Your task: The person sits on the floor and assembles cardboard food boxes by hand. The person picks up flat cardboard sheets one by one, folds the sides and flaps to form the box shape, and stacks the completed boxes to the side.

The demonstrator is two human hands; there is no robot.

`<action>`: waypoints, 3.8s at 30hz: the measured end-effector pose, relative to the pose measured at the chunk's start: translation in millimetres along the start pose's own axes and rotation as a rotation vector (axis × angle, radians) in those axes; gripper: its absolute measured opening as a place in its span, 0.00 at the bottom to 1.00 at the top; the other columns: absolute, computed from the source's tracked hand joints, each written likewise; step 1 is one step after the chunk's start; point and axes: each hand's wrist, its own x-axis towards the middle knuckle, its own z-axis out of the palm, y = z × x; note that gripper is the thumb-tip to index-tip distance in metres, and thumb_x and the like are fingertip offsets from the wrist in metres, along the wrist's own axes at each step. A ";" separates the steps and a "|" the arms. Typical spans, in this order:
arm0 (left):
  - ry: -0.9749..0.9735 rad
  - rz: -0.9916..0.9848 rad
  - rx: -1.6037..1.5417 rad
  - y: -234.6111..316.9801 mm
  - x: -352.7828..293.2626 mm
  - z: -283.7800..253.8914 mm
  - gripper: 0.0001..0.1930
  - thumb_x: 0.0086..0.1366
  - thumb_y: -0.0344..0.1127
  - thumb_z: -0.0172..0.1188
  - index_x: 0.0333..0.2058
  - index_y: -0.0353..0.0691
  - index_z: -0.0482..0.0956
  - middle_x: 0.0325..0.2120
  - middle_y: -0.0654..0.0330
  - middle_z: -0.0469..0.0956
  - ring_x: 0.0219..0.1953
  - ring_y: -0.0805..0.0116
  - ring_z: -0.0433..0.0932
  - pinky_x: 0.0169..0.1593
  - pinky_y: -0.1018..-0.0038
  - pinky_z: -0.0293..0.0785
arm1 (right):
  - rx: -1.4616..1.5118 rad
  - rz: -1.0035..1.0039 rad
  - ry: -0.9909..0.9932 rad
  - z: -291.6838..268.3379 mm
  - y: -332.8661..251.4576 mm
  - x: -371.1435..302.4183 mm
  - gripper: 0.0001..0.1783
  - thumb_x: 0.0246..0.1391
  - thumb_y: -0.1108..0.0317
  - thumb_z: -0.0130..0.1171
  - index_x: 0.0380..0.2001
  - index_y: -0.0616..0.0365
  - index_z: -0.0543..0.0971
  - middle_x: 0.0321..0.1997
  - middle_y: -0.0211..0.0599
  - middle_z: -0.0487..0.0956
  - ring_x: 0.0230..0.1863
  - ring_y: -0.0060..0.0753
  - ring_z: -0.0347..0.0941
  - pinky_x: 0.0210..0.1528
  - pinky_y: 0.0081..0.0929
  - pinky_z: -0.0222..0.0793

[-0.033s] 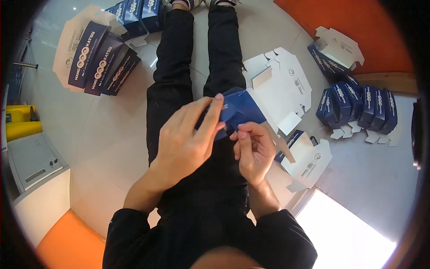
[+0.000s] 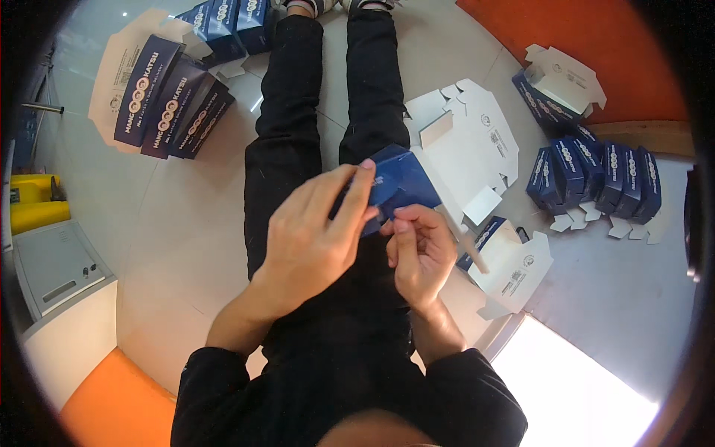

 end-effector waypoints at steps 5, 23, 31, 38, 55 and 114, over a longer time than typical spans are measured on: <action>0.067 -0.041 0.012 -0.5 -5.2 -2.4 0.21 0.61 0.31 0.65 0.53 0.32 0.78 0.44 0.51 0.79 0.42 0.54 0.81 0.45 0.67 0.78 | -0.024 -0.056 -0.098 3.4 1.7 1.8 0.13 0.68 0.75 0.53 0.52 0.66 0.77 0.34 0.34 0.79 0.30 0.20 0.72 0.35 0.18 0.71; 1.213 -1.313 -1.246 -204.0 -267.8 -64.8 0.17 0.73 0.36 0.52 0.55 0.33 0.73 0.47 0.52 0.79 0.46 0.58 0.79 0.50 0.58 0.78 | -1.330 -0.098 -0.137 -193.6 175.1 78.5 0.26 0.59 0.60 0.64 0.56 0.61 0.77 0.62 0.53 0.74 0.63 0.55 0.68 0.67 0.44 0.62; 1.200 -1.434 -1.131 -241.8 -344.2 -79.3 0.18 0.66 0.36 0.61 0.52 0.35 0.76 0.45 0.47 0.80 0.44 0.57 0.80 0.43 0.61 0.82 | -1.214 -0.080 -0.210 -170.5 148.0 76.9 0.24 0.56 0.57 0.65 0.52 0.60 0.80 0.62 0.49 0.75 0.65 0.54 0.65 0.67 0.43 0.62; 1.233 -1.611 -0.874 -258.8 -322.1 -73.2 0.21 0.69 0.44 0.58 0.57 0.43 0.72 0.54 0.56 0.70 0.49 0.63 0.69 0.52 0.56 0.76 | -1.204 -0.146 -0.193 -170.3 143.3 71.9 0.19 0.58 0.60 0.64 0.48 0.59 0.82 0.55 0.45 0.80 0.62 0.52 0.68 0.65 0.42 0.64; 0.655 -0.796 -0.603 -116.8 -105.0 -20.8 0.18 0.75 0.36 0.51 0.58 0.32 0.68 0.47 0.51 0.78 0.46 0.63 0.79 0.50 0.70 0.75 | -1.182 -0.483 0.533 -145.3 26.1 70.0 0.09 0.64 0.75 0.53 0.44 0.61 0.80 0.40 0.49 0.83 0.40 0.53 0.81 0.41 0.37 0.75; 0.228 -0.757 -1.433 40.8 -24.3 -17.0 0.09 0.71 0.30 0.61 0.45 0.30 0.79 0.36 0.64 0.80 0.38 0.80 0.75 0.41 0.81 0.73 | -0.723 -0.844 -0.249 -33.2 -9.5 -6.2 0.22 0.41 0.72 0.74 0.44 0.47 0.88 0.51 0.40 0.82 0.52 0.46 0.73 0.41 0.31 0.84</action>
